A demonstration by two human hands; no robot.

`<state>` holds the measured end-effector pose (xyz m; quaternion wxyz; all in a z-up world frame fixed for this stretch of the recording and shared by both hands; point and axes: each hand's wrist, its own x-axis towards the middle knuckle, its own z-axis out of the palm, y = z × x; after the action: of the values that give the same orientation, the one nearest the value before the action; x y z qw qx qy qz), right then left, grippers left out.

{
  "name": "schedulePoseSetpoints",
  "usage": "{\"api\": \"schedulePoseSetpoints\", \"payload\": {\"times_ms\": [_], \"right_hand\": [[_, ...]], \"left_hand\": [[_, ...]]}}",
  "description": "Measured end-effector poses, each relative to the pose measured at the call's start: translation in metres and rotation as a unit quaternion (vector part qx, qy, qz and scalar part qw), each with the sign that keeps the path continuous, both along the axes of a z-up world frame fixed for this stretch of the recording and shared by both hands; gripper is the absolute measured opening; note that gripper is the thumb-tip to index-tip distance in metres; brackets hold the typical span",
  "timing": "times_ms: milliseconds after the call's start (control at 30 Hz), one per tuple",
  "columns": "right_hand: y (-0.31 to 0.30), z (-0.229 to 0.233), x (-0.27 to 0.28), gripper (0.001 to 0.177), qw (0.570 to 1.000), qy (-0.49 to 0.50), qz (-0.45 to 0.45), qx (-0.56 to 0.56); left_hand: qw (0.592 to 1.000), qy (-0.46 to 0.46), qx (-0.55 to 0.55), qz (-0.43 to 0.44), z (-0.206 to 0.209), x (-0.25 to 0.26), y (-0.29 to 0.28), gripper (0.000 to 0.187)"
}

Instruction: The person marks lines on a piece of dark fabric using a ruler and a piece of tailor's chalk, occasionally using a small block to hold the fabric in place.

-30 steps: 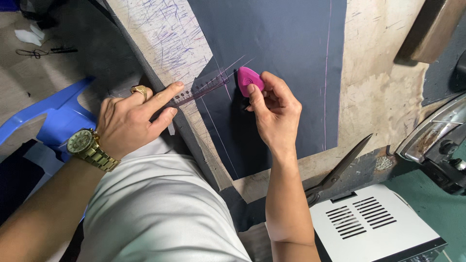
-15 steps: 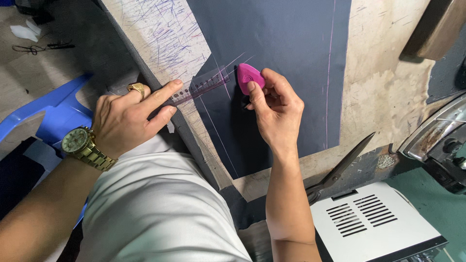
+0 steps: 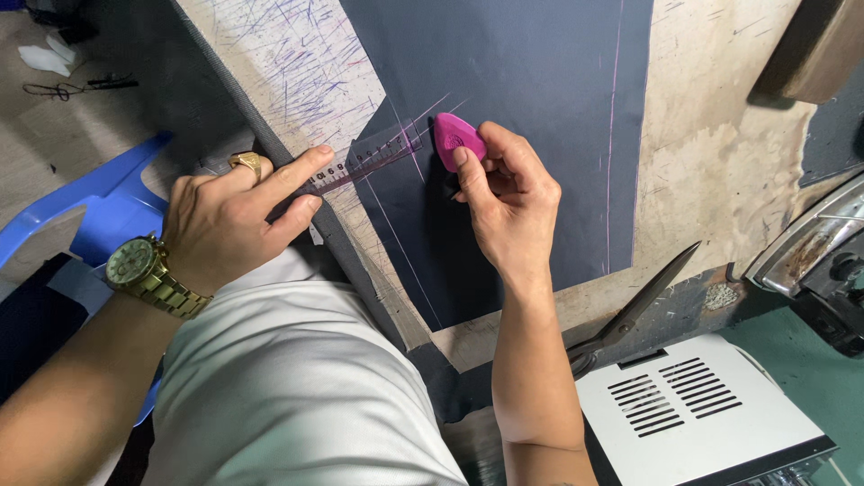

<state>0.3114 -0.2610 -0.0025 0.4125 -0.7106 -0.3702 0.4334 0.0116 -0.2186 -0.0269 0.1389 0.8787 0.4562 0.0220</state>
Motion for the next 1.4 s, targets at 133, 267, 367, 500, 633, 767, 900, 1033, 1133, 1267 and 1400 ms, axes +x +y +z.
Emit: {"api": "schedulePoseSetpoints", "payload": {"times_ms": [133, 267, 367, 500, 633, 767, 900, 1033, 1133, 1267, 1400], "right_hand": [[0.004, 0.006, -0.001, 0.021, 0.998, -0.044, 0.036, 0.004], [0.010, 0.008, -0.002, 0.013, 0.991, -0.102, 0.079, 0.016], [0.013, 0.008, -0.004, 0.015, 0.991, -0.102, 0.081, 0.013], [0.015, 0.005, -0.006, 0.020, 0.986, -0.131, 0.102, 0.032], [0.018, 0.005, -0.008, 0.017, 0.984, -0.135, 0.107, 0.039], [0.015, 0.020, 0.001, 0.010, 0.972, -0.174, 0.157, 0.021], [-0.002, 0.014, 0.010, 0.030, 0.997, -0.016, 0.027, -0.066], [0.001, 0.015, 0.012, 0.029, 0.999, -0.004, -0.012, -0.033], [0.009, 0.009, 0.010, 0.029, 1.000, 0.006, -0.016, -0.024], [0.018, 0.007, 0.006, 0.028, 1.000, 0.012, 0.000, -0.013], [0.024, 0.004, 0.003, 0.028, 1.000, 0.012, 0.003, -0.013]], "left_hand": [[1.000, 0.017, 0.021, 0.002, 0.002, 0.001, -0.001, 0.050], [0.999, 0.032, 0.023, 0.006, 0.004, 0.002, -0.001, 0.051], [1.000, 0.030, 0.006, 0.005, 0.006, 0.003, 0.000, 0.053], [0.999, 0.019, 0.024, 0.009, 0.003, 0.002, -0.002, 0.051], [0.999, 0.023, 0.033, 0.003, 0.003, 0.002, -0.001, 0.051], [0.999, 0.023, 0.041, -0.009, 0.006, 0.002, 0.000, 0.050], [0.997, -0.034, 0.065, -0.017, -0.004, -0.004, 0.006, 0.044], [0.996, -0.071, 0.047, -0.024, -0.003, -0.005, 0.017, 0.044], [0.996, -0.063, 0.051, -0.027, -0.007, -0.005, 0.021, 0.046], [0.997, -0.063, 0.034, -0.020, -0.006, -0.003, 0.023, 0.046], [0.998, -0.047, 0.035, -0.021, -0.005, -0.003, 0.024, 0.048]]}}
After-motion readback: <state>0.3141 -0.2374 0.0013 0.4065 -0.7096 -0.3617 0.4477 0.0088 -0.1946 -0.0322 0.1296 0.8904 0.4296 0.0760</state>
